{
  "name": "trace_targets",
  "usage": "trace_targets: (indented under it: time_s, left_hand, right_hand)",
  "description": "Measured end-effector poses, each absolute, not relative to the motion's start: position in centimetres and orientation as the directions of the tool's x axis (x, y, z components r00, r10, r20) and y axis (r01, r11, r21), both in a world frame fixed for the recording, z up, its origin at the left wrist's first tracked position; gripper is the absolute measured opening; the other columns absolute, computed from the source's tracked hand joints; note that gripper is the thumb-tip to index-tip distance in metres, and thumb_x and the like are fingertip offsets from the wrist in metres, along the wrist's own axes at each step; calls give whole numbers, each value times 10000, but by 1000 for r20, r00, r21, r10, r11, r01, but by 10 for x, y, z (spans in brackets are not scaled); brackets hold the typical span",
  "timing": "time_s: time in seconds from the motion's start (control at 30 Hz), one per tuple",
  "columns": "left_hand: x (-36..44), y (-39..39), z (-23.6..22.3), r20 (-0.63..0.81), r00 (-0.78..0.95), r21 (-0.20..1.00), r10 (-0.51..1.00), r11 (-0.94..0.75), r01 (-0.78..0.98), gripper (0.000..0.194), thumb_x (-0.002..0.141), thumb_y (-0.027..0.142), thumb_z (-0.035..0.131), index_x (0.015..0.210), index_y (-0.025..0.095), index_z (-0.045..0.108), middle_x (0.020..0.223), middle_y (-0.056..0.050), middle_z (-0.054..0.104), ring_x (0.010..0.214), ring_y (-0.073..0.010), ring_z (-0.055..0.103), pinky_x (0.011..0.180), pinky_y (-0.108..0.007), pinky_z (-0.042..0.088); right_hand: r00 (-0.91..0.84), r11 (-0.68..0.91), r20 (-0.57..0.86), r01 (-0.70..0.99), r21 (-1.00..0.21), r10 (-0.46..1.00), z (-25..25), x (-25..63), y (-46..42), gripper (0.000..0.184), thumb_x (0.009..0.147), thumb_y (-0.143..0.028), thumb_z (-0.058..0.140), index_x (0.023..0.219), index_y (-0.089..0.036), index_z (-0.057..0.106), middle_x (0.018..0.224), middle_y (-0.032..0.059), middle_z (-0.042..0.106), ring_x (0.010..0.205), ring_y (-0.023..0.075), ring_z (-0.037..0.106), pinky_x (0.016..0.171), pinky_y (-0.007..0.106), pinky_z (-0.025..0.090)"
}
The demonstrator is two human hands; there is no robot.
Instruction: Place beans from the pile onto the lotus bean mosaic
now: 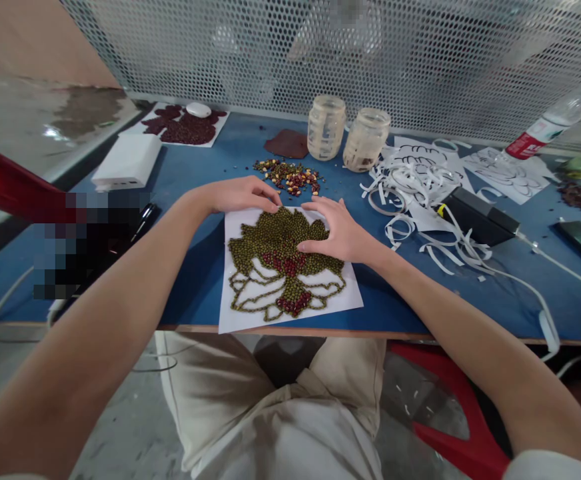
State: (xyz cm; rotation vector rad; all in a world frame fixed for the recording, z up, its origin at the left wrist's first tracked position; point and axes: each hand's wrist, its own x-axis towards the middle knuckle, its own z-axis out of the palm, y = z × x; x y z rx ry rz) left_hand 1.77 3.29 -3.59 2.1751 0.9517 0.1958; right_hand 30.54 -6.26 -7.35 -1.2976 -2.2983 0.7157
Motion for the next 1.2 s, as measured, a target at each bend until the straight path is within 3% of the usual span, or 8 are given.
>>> trace_targets:
  time_s: [0.5, 0.73, 0.93, 1.2]
  left_hand:
    - [18, 30, -33, -139, 717, 675, 683, -465, 573, 345, 838, 473, 718, 969, 213, 903, 925, -44, 808, 925, -211, 657, 915, -345, 443]
    - [18, 29, -32, -147, 703, 666, 696, -456, 591, 304, 847, 453, 715, 947, 226, 891, 893, -22, 799, 892, -206, 673, 910, -334, 470]
    - [19, 29, -33, -123, 705, 678, 698, -459, 573, 281, 838, 447, 720, 914, 226, 876, 879, -23, 792, 853, -195, 663, 878, -333, 467]
    - [19, 31, -35, -115, 705, 676, 700, -464, 572, 292, 810, 464, 721, 909, 235, 873, 937, -29, 817, 875, -201, 680, 860, -327, 465]
  right_hand:
    - [-495, 432, 71, 670, -604, 866, -75, 305, -61, 917, 866, -698, 906, 1623, -277, 604, 1829, 193, 437, 1752, 449, 295, 1426, 765, 12]
    - [-414, 366, 109, 614, -699, 904, -69, 303, -65, 869, 932, -798, 755, 1602, -263, 617, 1675, 160, 632, 1612, 431, 530, 1432, 745, 56]
    - [-436, 399, 96, 684, -611, 895, -73, 299, -63, 1080, 801, -836, 869, 1635, -211, 585, 1768, 223, 514, 1693, 474, 402, 1423, 759, 17]
    - [-476, 440, 93, 699, -564, 874, -77, 301, -61, 1054, 838, -855, 832, 1640, -219, 585, 1791, 230, 481, 1721, 454, 358, 1422, 751, 103]
